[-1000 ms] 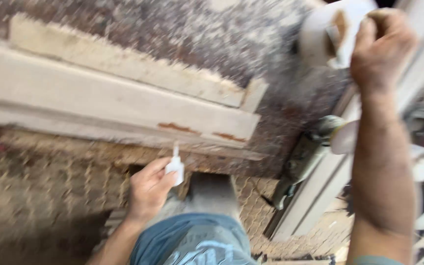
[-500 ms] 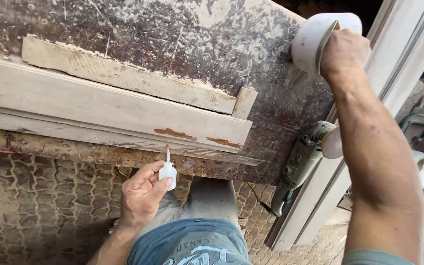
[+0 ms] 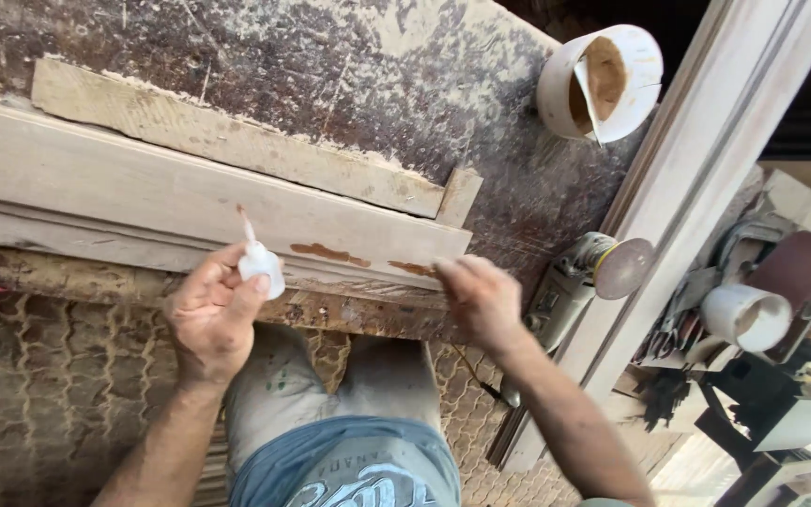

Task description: The recorder is applying glue to cracks in a wood plank and then using a power sander to smooth the surface.

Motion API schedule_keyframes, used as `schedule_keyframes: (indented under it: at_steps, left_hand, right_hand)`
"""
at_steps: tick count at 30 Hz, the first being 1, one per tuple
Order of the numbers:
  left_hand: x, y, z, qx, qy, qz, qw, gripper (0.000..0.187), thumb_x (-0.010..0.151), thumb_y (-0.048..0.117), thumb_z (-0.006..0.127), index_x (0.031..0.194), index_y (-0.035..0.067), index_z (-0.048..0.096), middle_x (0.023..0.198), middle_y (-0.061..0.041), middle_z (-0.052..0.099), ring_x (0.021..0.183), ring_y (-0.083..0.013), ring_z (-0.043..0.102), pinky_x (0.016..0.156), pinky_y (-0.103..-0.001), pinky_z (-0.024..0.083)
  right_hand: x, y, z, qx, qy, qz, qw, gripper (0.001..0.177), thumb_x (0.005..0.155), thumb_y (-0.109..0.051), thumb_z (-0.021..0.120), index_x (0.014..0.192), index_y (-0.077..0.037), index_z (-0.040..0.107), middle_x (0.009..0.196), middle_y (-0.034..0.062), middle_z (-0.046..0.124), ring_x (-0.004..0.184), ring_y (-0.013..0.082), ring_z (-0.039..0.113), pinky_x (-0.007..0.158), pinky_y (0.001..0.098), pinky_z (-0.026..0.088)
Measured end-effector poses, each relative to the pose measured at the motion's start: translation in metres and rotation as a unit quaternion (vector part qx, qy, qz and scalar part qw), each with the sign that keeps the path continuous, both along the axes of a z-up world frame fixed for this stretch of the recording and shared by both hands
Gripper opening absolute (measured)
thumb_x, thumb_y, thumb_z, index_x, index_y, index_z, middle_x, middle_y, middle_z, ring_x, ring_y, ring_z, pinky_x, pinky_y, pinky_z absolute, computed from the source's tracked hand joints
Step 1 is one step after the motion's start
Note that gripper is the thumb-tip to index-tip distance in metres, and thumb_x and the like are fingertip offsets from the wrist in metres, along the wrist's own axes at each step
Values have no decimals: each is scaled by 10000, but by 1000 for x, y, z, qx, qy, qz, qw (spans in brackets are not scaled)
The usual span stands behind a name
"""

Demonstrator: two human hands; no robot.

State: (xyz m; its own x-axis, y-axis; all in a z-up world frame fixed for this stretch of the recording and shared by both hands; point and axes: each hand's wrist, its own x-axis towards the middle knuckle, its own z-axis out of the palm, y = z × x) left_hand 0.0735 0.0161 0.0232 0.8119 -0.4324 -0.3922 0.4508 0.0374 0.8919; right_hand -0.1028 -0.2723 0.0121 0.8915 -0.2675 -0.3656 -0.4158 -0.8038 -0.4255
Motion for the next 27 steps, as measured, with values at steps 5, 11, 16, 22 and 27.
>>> schedule_keyframes:
  at_steps: [5, 11, 16, 22, 27]
  left_hand:
    - [37, -13, -33, 23, -200, -5, 980, 225, 1051, 26, 662, 1263, -40, 634, 1088, -162, 732, 910, -157, 740, 772, -265, 619]
    - [87, -25, -68, 149, -412, 9, 899, 215, 1120, 140, 660, 1222, -50, 648, 998, -126, 731, 822, -131, 730, 663, -237, 595]
    - [99, -28, -95, 99, -399, 50, 910, 235, 1145, 170, 699, 1229, -46, 662, 1021, -114, 754, 838, -140, 749, 697, -262, 637]
    - [96, -28, -88, 82, -346, 90, 930, 254, 1137, 166, 722, 1275, -40, 669, 1012, -109, 749, 885, -136, 741, 792, -278, 645]
    - [93, -27, -84, 102, -324, 75, 938, 262, 1155, 121, 708, 1310, -72, 621, 1102, -129, 746, 949, -124, 730, 870, -261, 624]
  right_hand:
    - [19, -56, 2, -131, -221, -30, 966, 387, 996, -309, 691, 1273, -42, 649, 1190, 184, 688, 1159, 302, 639, 1017, 466, 529]
    - [46, -178, 2, -228, -185, -90, 952, 813, 1029, -626, 587, 1452, 61, 491, 1422, 295, 545, 1391, 416, 434, 1188, 644, 223]
    - [57, -204, 12, -116, -59, -61, 990, 409, 1156, -373, 524, 1283, -48, 738, 1210, 175, 741, 1256, 330, 614, 1198, 714, 152]
    - [21, -139, 23, -217, -382, -3, 898, 224, 1176, -45, 517, 1179, 37, 726, 1055, 191, 766, 908, 283, 753, 802, 425, 664]
    - [-24, -25, -15, 18, -303, 95, 948, 287, 986, -129, 646, 1246, -9, 658, 1177, 212, 701, 1083, 354, 703, 959, 492, 616]
